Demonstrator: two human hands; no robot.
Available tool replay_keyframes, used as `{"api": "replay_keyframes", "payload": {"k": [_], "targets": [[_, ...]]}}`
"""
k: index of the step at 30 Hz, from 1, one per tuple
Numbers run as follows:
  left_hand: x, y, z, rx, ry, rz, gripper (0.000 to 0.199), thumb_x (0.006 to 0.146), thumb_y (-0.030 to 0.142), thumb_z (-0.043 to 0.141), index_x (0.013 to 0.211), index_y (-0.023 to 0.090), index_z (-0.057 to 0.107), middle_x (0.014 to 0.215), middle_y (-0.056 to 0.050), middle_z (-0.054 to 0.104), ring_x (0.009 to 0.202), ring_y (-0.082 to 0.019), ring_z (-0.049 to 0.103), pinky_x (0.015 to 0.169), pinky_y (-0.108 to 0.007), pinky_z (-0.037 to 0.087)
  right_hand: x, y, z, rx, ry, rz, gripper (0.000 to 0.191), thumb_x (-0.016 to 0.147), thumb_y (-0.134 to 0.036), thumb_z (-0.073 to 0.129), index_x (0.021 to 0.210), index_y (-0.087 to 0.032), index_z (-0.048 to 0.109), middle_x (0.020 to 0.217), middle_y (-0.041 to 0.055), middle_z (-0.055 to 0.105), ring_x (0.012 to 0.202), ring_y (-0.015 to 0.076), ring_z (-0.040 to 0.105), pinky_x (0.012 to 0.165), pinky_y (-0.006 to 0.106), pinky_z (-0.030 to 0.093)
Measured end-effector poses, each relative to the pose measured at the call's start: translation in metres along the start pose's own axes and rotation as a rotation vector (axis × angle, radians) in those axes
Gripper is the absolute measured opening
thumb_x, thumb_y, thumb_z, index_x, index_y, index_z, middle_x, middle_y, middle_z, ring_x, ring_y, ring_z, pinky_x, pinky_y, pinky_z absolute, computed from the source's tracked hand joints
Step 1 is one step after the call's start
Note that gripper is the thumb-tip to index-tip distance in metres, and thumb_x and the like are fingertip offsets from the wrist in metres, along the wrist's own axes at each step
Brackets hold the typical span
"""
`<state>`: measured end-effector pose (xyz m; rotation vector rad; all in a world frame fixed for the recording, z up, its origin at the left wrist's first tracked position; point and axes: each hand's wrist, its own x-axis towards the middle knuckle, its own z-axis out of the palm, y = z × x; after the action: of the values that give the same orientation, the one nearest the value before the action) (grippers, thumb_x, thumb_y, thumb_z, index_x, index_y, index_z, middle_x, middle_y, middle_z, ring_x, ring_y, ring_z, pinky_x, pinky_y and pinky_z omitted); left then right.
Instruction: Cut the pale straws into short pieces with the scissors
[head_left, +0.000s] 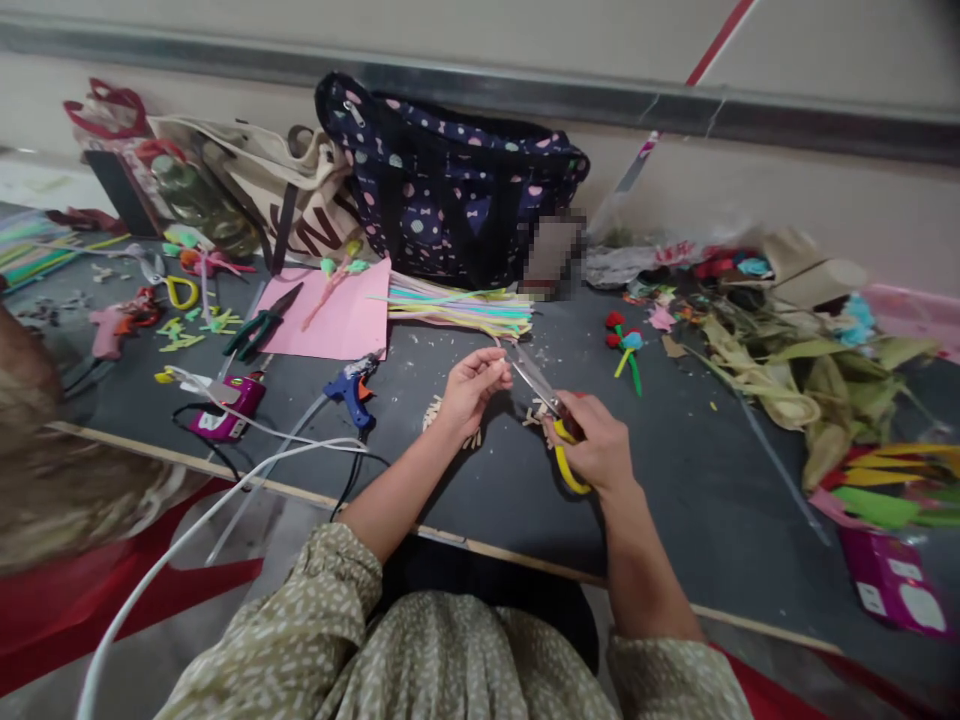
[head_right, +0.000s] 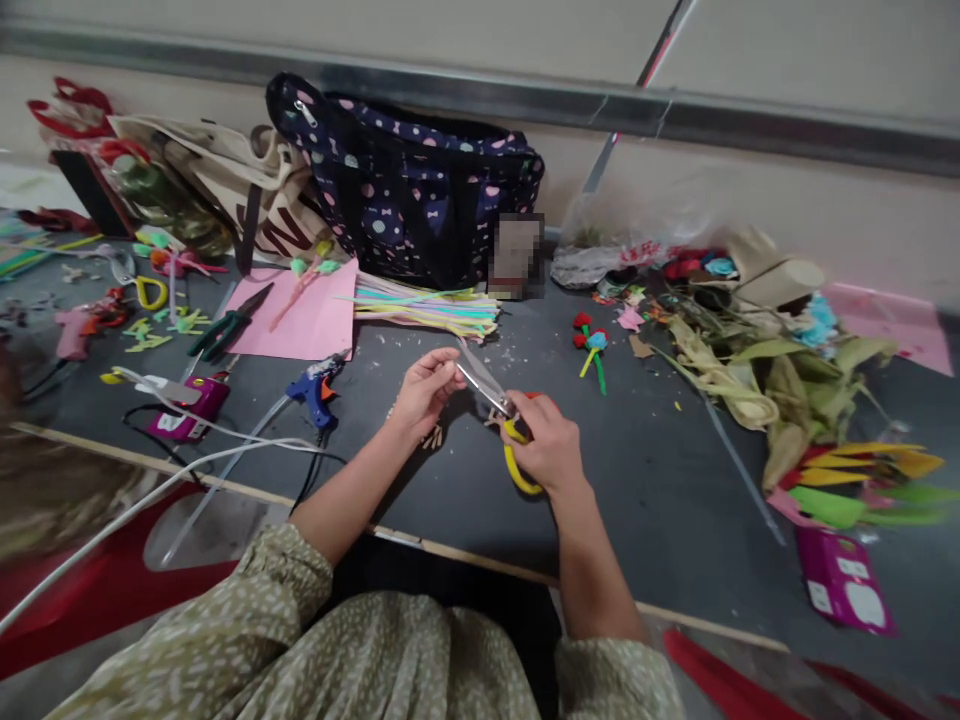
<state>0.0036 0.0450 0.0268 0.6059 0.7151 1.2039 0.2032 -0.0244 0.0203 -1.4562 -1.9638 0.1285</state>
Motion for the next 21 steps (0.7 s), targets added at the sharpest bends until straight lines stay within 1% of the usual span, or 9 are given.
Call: {"api": "replay_keyframes", "payload": {"k": [2,6,12,16,21], "targets": [[-0.001,0.000,-0.001,-0.020,0.024,0.004,0.033,0.064,0.031,0.080,0.091,0.018,0.065,0.073,0.003,0.064,0.064,-0.007,0.061,0.071,-0.023,0.053,-0.007,0.002,0.004,-0.054,-0.031,-0.020,0.044,0.078,-0.031,0.061,0.121,-0.026,0.059,0.097,0.0050,0.065,0.082,0.0167,0.062,0.070,0.026,0.048],[-0.005,0.003,-0.004,-0.023,0.055,0.018,0.024,0.067,0.028,0.078,0.085,0.019,0.065,0.075,0.002,0.065,0.066,-0.007,0.061,0.070,-0.022,0.053,-0.013,0.003,0.005,-0.148,-0.028,0.001,0.044,0.079,-0.030,0.061,0.122,-0.026,0.058,0.097,0.0043,0.067,0.080,0.0157,0.063,0.069,0.024,0.047],[-0.010,0.006,-0.002,0.028,0.115,0.080,0.022,0.068,0.027,0.077,0.085,0.019,0.066,0.073,0.002,0.065,0.064,-0.008,0.060,0.068,-0.022,0.052,-0.011,-0.003,0.003,-0.208,-0.024,-0.051,0.043,0.079,-0.030,0.060,0.122,-0.025,0.059,0.093,0.0032,0.069,0.076,0.0136,0.064,0.061,0.022,0.044],[-0.011,0.006,-0.001,0.072,0.151,0.141,0.019,0.069,0.027,0.076,0.084,0.020,0.067,0.075,0.001,0.066,0.064,-0.008,0.060,0.069,-0.024,0.052,-0.010,-0.008,0.004,-0.234,-0.033,-0.087,0.042,0.079,-0.028,0.059,0.120,-0.024,0.060,0.092,0.0028,0.069,0.074,0.0125,0.064,0.057,0.021,0.042],[-0.011,0.003,-0.002,0.110,0.175,0.191,0.017,0.071,0.026,0.075,0.085,0.021,0.068,0.077,0.000,0.067,0.067,-0.009,0.060,0.070,-0.024,0.051,-0.010,-0.010,0.006,-0.240,-0.050,-0.083,0.040,0.079,-0.028,0.058,0.119,-0.024,0.061,0.093,0.0031,0.070,0.074,0.0126,0.064,0.056,0.021,0.042]]}}
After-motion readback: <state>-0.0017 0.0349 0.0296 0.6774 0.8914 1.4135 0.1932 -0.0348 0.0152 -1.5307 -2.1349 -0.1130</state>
